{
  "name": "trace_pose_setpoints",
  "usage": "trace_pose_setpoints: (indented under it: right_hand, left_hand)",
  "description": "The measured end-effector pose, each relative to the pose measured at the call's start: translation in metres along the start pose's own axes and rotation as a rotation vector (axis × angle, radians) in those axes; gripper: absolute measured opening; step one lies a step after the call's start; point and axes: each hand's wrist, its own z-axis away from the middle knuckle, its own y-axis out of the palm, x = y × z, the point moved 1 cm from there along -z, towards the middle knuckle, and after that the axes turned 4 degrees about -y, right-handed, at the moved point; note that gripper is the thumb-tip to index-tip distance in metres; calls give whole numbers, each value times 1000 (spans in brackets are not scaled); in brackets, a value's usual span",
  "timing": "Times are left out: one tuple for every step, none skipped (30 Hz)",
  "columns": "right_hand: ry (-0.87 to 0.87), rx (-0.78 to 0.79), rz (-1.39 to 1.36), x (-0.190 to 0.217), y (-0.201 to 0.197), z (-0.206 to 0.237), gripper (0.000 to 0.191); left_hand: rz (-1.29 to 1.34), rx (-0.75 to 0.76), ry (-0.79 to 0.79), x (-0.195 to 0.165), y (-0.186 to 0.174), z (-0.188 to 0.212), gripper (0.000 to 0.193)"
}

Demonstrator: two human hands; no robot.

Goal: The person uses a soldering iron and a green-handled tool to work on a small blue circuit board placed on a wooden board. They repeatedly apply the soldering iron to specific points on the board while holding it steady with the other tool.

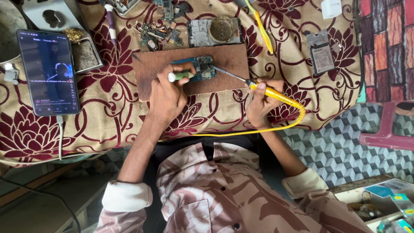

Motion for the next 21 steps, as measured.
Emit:
trace_pose_setpoints:
  right_hand:
    - [-5,0,-17,0,1,0,24]
    - [-12,0,-34,0,1,-1,24]
    - [-13,1,-51,0,1,0,24]
    - [-19,4,-49,0,1,0,23]
    - [-28,7,-45,-1,0,0,23]
    - [-37,8,-44,-2,0,1,23]
    - [-51,15,-42,-2,0,1,23]
    - [-61,23,-39,-3,0,2,23]
    - [-74,28,-37,-4,0,2,23]
    - [-89,30,-18,-6,1,1,22]
    - [-96,36,3,-7,1,1,22]
    - [-98,43,25,-6,1,2,22]
    - [-117,32,2,-8,2,0,22]
    - [-136,24,-18,-9,3,-1,22]
    - [-155,16,-42,-9,3,-2,22]
    - [-145,24,-24,-9,4,-3,22]
    - [-126,33,-4,-8,3,-3,22]
    - [-104,42,14,-7,3,-2,22]
    - [-104,37,10,-7,3,-2,22]
    - [-99,33,9,-6,3,-2,22]
    - [-87,30,8,-4,3,0,22]
  left_hand:
    - [14,4,-1,0,0,0,37]
    - [28,6,-1,-1,0,-1,37]
    - [42,12,-6,-1,-1,-1,36]
    - [54,5,5,-2,-1,-1,36]
    - [66,-2,19,-2,-1,-1,36]
    - [77,-8,33,-2,-1,-2,36]
    - [79,-2,19,-2,-2,-3,36]
    - [82,8,2,-2,-2,-3,36]
    - [84,16,-12,-1,-3,-3,36]
    - [76,16,9,-1,-3,-5,37]
    - [71,20,21,-1,-4,-5,38]
    - [66,26,30,-3,-5,-5,39]
    - [108,33,21,-3,-6,-6,39]
    - [151,40,11,-3,-7,-6,39]
    - [192,45,1,-4,-7,-7,40]
    - [202,38,5,-4,-8,-9,39]
    - [214,35,2,-5,-8,-9,39]
    - [224,34,-5,-5,-8,-8,38]
    - [200,22,16,-5,-8,-9,39]
    - [181,13,34,-6,-8,-9,40]
    - [160,8,45,-6,-8,-7,41]
